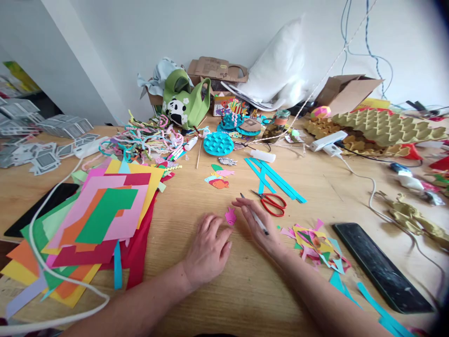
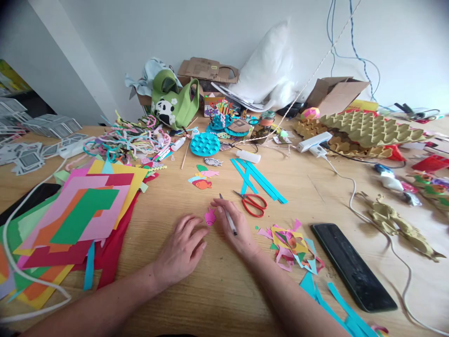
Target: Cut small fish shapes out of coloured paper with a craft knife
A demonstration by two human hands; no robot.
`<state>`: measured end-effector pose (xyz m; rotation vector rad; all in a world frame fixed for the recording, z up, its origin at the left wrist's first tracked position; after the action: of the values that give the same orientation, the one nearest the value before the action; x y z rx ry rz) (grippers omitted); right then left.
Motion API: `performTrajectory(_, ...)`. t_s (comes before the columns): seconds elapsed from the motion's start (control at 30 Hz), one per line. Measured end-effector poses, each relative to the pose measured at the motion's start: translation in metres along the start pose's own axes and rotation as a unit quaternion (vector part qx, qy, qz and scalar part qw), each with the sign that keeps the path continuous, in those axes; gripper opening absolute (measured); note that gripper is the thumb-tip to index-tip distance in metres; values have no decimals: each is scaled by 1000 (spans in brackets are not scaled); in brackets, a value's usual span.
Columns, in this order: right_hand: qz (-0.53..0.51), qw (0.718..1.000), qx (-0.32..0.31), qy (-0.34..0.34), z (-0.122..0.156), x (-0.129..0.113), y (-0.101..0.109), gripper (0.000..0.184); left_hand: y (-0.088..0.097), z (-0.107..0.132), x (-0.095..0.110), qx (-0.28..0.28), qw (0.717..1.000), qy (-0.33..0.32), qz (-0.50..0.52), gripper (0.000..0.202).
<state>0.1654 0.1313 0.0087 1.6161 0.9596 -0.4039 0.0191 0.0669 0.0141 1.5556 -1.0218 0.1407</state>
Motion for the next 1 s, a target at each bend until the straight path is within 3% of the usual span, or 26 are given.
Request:
performTrajectory(0.07, -58, 997, 27, -49, -2, 2, 2, 30, 2, -2, -4, 8, 1000, 9, -11, 31)
performTrajectory(0.2, -112, 988, 79, -75, -1, 8, 5, 37, 3, -5, -10, 17, 999, 27, -20, 27)
performTrajectory(0.43, -245, 951, 13, -188, 1, 29, -8, 32, 2, -11, -14, -27, 999, 21, 4, 38)
performTrajectory(0.67, -260, 945, 32, -194, 0, 30, -7, 21, 13, -18, -21, -73, 997, -11, 32, 39)
performTrajectory(1.0, -237, 953, 16, -187, -2, 28, -10, 23, 14, -16, -22, -116, 992, -47, 9, 38)
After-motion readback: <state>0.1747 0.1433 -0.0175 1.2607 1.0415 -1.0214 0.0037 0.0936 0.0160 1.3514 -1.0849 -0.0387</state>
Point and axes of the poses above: each hand's wrist, its own z-axis away from the middle knuckle, its own y-axis out of the back of the hand, x = y × z, the point moved 6 cm from there along -z, towards the middle knuckle, and after that the axes turned 14 degrees about z, right-handed, at the moved point
